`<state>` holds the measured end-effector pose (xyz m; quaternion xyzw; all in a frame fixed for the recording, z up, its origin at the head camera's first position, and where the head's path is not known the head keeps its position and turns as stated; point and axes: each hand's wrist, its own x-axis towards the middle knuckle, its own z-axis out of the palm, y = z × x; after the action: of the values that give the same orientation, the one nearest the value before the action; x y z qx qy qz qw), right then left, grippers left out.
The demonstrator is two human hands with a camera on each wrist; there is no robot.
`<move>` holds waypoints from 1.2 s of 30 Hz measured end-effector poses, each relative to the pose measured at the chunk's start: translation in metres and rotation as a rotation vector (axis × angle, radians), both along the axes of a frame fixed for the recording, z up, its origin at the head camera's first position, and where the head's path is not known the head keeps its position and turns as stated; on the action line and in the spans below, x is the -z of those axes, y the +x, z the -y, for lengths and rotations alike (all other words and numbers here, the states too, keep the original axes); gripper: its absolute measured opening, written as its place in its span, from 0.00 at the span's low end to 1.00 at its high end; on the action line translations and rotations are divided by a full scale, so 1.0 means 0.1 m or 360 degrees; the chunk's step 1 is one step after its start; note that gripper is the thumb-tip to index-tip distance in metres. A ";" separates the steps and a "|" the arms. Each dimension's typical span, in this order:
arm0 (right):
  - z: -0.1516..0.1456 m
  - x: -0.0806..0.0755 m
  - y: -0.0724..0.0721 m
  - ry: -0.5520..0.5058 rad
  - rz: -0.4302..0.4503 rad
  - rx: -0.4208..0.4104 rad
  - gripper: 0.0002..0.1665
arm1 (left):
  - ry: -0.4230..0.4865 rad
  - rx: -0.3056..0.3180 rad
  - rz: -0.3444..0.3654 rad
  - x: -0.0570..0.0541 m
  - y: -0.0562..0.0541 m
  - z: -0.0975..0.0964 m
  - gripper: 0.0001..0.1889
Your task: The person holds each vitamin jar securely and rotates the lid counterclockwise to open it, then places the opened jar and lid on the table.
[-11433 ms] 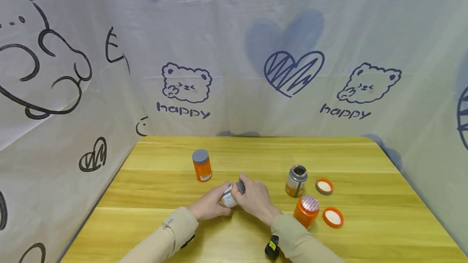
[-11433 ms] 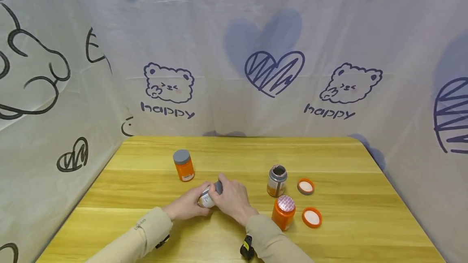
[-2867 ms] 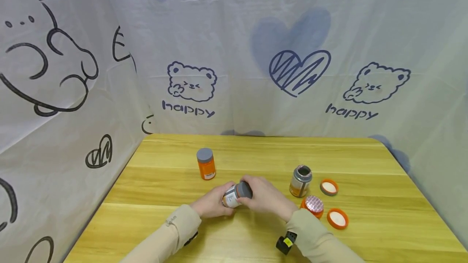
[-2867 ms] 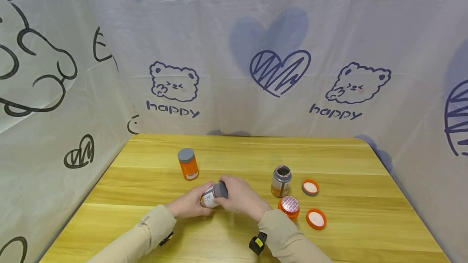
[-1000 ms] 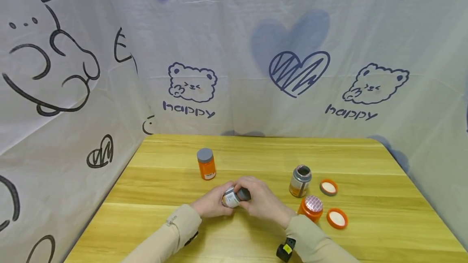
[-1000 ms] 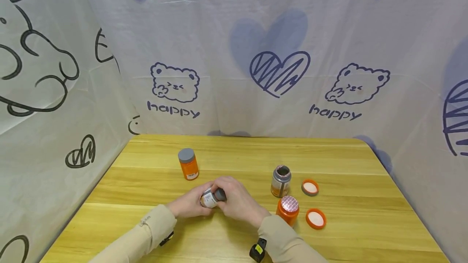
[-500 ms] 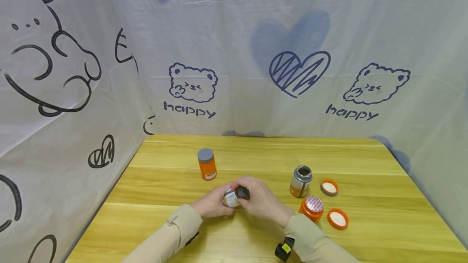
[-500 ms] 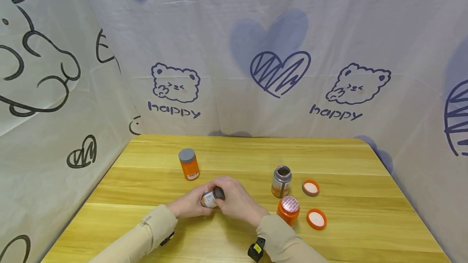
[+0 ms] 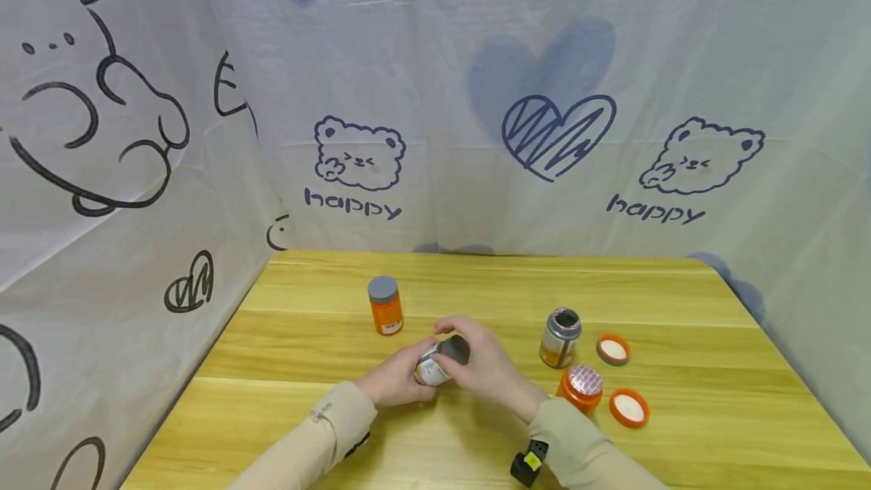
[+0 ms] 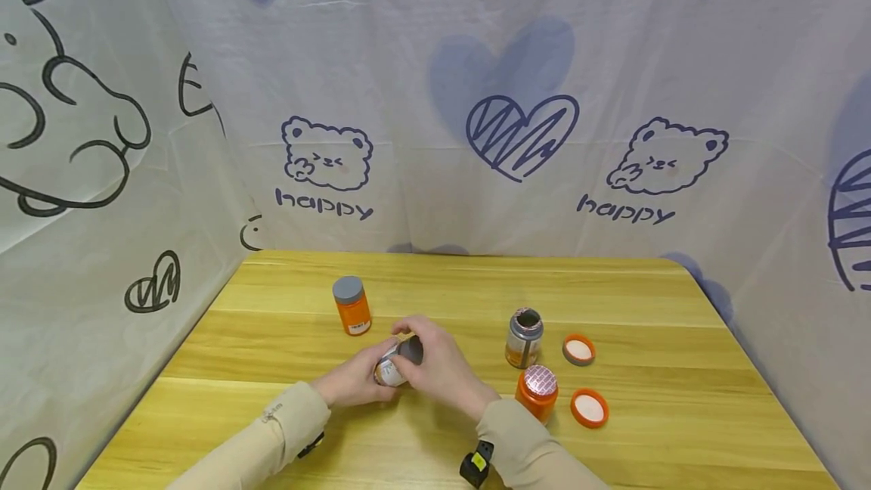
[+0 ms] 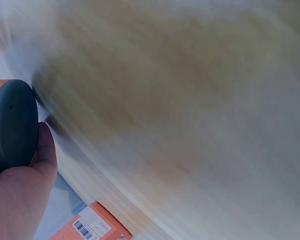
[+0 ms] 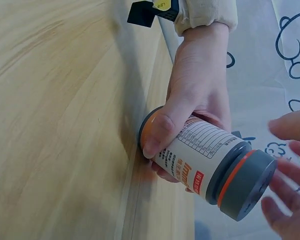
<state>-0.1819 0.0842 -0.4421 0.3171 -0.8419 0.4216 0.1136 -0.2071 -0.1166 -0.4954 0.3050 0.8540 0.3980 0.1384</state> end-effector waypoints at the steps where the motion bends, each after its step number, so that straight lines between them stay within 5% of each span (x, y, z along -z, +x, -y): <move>1: 0.00 0.00 0.00 -0.0018 0.0027 0.0043 0.21 | -0.0004 0.0002 0.0004 0.00 0.00 0.00 0.32; 6: 0.01 0.01 -0.01 -0.0065 0.0271 0.0255 0.22 | -0.0019 -0.0007 0.0054 -0.01 0.00 0.00 0.28; 13: -0.01 0.05 -0.02 0.0129 0.0500 0.0416 0.25 | -0.0037 -0.0020 0.0063 -0.01 0.01 -0.01 0.28; 36: -0.06 0.07 -0.05 0.0283 0.0587 0.0205 0.24 | -0.0017 -0.0006 0.0060 -0.03 0.02 -0.01 0.27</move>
<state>-0.1869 0.0906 -0.4493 0.1890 -0.9009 0.3883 -0.0442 -0.2054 -0.1154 -0.4920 0.2950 0.8540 0.3995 0.1552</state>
